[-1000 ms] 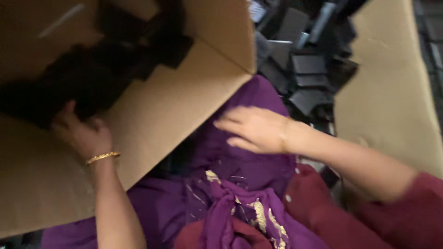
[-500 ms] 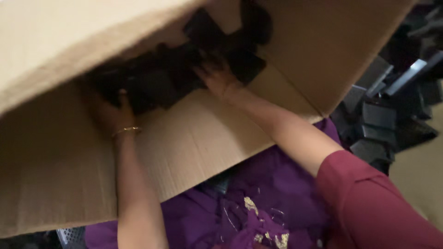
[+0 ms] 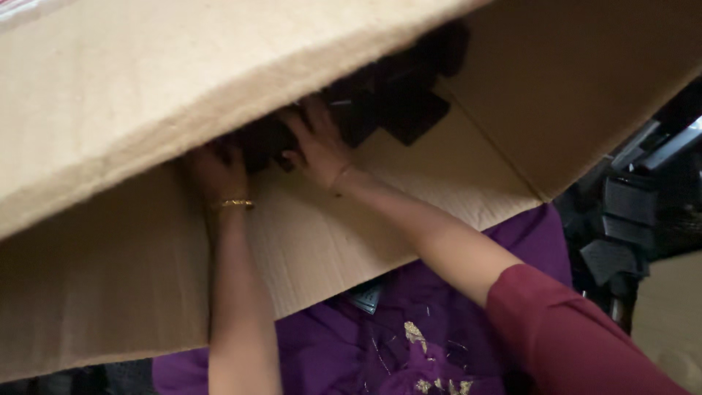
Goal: The person sits on the floor and repeatedly picks up small black plastic graters from a large pile, inspects them, and places them into a cardboard box. The person then transfers the sorted graters from one box to another, arranging them in rows. Finally, the person picks up a small cup containing a brown powder and holds it.
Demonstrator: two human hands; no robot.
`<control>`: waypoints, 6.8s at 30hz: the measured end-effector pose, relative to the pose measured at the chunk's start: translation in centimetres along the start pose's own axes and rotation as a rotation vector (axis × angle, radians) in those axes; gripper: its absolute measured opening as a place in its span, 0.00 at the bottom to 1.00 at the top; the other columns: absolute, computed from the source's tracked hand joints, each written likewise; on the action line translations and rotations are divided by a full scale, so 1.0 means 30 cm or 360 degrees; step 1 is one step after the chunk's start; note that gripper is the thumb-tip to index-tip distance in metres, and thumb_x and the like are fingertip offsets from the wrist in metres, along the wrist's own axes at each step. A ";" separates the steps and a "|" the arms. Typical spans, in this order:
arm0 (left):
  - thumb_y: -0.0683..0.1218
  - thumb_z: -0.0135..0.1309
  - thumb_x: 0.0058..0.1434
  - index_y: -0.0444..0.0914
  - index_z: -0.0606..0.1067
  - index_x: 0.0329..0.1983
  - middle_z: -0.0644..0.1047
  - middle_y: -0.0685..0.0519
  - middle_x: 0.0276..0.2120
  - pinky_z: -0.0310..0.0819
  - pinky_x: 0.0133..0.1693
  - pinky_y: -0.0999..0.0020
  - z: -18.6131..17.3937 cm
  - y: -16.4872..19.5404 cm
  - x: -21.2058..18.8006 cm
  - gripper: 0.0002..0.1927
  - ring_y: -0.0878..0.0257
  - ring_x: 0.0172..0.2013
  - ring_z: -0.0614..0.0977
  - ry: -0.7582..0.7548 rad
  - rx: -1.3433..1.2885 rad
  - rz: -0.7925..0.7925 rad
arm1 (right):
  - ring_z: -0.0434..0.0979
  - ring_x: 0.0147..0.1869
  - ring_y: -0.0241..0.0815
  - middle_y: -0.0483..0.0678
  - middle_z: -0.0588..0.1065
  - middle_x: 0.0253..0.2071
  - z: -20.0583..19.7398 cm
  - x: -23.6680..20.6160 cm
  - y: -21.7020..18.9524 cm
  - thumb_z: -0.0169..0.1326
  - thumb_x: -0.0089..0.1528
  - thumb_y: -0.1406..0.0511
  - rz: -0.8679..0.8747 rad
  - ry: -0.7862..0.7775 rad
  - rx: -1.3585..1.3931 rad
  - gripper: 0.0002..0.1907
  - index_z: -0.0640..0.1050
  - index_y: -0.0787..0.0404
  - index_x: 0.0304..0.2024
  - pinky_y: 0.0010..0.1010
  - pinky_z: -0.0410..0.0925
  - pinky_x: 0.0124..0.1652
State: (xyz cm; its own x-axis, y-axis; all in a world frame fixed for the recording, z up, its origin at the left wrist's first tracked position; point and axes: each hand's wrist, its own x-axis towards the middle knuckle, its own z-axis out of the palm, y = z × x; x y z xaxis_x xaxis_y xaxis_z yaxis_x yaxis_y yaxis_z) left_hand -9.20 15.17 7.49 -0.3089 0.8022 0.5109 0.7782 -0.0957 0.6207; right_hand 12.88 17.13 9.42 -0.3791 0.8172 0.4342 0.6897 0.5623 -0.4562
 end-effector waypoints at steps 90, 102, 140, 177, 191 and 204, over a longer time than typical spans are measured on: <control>0.69 0.71 0.48 0.47 0.14 0.75 0.55 0.39 0.79 0.61 0.73 0.54 -0.135 0.492 -0.432 0.82 0.49 0.76 0.63 -0.1176 -0.1747 0.0094 | 0.40 0.86 0.56 0.64 0.39 0.82 -0.481 -0.411 0.023 0.74 0.48 0.51 -0.0031 -0.0795 0.0982 0.78 0.30 0.64 0.77 0.42 0.45 0.78; 0.60 0.72 0.40 0.42 0.30 0.82 0.54 0.37 0.75 0.54 0.76 0.50 -0.125 0.485 -0.420 0.78 0.44 0.76 0.60 -0.0848 -0.1128 0.0347 | 0.26 0.85 0.64 0.71 0.30 0.80 -0.653 -0.276 -0.060 0.72 0.49 0.42 -0.0352 -0.0775 0.0569 0.79 0.28 0.63 0.77 0.54 0.36 0.78; 0.47 0.54 0.64 0.44 0.61 0.75 0.79 0.42 0.36 0.76 0.37 0.48 -0.030 1.667 -0.838 0.34 0.42 0.34 0.81 -0.2431 -0.1528 0.1863 | 0.72 0.68 0.54 0.55 0.70 0.62 -1.610 -1.514 -0.838 0.57 0.64 0.58 0.1673 0.2123 0.0793 0.32 0.65 0.63 0.66 0.54 0.67 0.68; 0.35 0.51 0.54 0.41 0.66 0.66 0.72 0.40 0.40 0.74 0.44 0.50 -0.053 1.671 -0.949 0.33 0.42 0.42 0.77 -0.2383 -0.1244 0.2017 | 0.67 0.71 0.56 0.52 0.70 0.69 -1.259 -1.852 -0.493 0.50 0.57 0.42 0.2829 0.2443 0.1912 0.43 0.68 0.55 0.69 0.50 0.62 0.63; 0.34 0.51 0.54 0.42 0.65 0.68 0.73 0.40 0.43 0.74 0.44 0.50 -0.039 1.675 -0.963 0.36 0.42 0.43 0.78 -0.2331 -0.1239 0.2040 | 0.65 0.72 0.52 0.47 0.68 0.72 -1.268 -1.827 -0.473 0.39 0.54 0.30 0.3161 0.2169 0.1948 0.51 0.68 0.52 0.70 0.49 0.58 0.66; 0.34 0.51 0.53 0.45 0.64 0.68 0.73 0.42 0.42 0.75 0.44 0.51 -0.015 1.679 -0.935 0.37 0.43 0.42 0.79 -0.2264 -0.1160 0.2145 | 0.70 0.67 0.46 0.51 0.72 0.64 -1.251 -2.242 -0.646 0.46 0.62 0.48 0.3003 -0.0067 0.0617 0.35 0.70 0.61 0.67 0.37 0.64 0.63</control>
State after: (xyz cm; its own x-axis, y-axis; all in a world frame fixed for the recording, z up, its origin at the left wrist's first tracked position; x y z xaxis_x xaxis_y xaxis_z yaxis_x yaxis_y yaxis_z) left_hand 38.41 -12.42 24.68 0.9479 -0.1902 0.2556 -0.3086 -0.7481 0.5875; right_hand 48.14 -53.48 18.20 0.5638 0.3087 -0.7660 0.0115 -0.9303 -0.3665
